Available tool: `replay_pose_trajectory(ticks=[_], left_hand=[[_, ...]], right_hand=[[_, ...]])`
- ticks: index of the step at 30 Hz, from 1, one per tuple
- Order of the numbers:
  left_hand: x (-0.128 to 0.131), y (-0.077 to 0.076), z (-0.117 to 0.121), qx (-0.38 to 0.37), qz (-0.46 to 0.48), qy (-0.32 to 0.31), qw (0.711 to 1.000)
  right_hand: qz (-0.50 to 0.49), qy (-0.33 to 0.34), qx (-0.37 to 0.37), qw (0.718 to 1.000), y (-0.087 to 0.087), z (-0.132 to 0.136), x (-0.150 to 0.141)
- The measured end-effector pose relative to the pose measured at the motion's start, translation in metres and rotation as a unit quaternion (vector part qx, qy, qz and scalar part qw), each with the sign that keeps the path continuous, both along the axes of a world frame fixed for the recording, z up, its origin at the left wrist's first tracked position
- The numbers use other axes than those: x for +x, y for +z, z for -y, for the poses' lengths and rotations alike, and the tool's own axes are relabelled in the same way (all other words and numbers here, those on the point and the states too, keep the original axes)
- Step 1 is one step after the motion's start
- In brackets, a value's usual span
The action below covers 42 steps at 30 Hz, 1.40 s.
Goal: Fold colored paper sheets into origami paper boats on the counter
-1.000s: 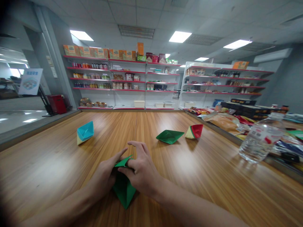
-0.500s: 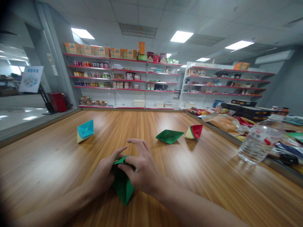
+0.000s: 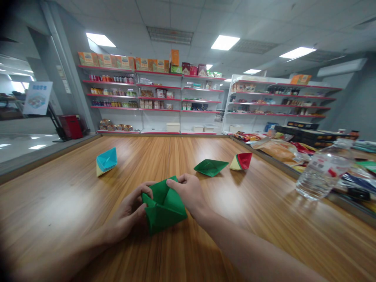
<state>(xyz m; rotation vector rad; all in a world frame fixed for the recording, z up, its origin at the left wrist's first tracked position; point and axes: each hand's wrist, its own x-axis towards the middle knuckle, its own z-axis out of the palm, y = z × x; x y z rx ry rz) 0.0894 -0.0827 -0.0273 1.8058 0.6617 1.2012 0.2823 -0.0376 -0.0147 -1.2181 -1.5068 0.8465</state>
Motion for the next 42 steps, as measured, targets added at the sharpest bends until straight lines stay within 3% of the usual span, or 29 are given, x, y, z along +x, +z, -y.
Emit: replay_pose_trajectory(ticks=[6, 11, 14, 20, 26, 34, 42], left_hand=[[0.003, -0.006, -0.016, -0.057, -0.051, 0.094, 0.993], [0.003, -0.011, -0.02, -0.005, -0.113, 0.183, 0.977], [0.005, -0.008, -0.015, 0.022, -0.121, 0.209, 0.97], [0.008, -0.005, -0.007, 0.129, -0.173, 0.197, 0.956], [0.008, -0.008, -0.007, 0.136, -0.193, 0.2, 0.951], [0.006, -0.006, -0.006, 0.156, -0.209, 0.14, 0.955], [0.007, -0.012, -0.008, 0.139, -0.187, 0.178, 0.956]], right_hand=[[-0.04, 0.036, 0.04, 0.998, -0.011, -0.01, 0.005], [-0.09, 0.181, 0.001, 0.979, -0.01, 0.0, -0.001], [-0.073, 0.221, -0.017, 0.972, -0.014, 0.007, -0.005], [-0.046, 0.207, 0.013, 0.977, -0.019, 0.012, -0.008], [-0.052, 0.204, 0.029, 0.977, -0.023, 0.011, -0.008], [-0.06, 0.239, 0.035, 0.969, -0.025, 0.018, -0.012], [0.068, 0.241, 0.079, 0.965, -0.015, 0.027, -0.009]])
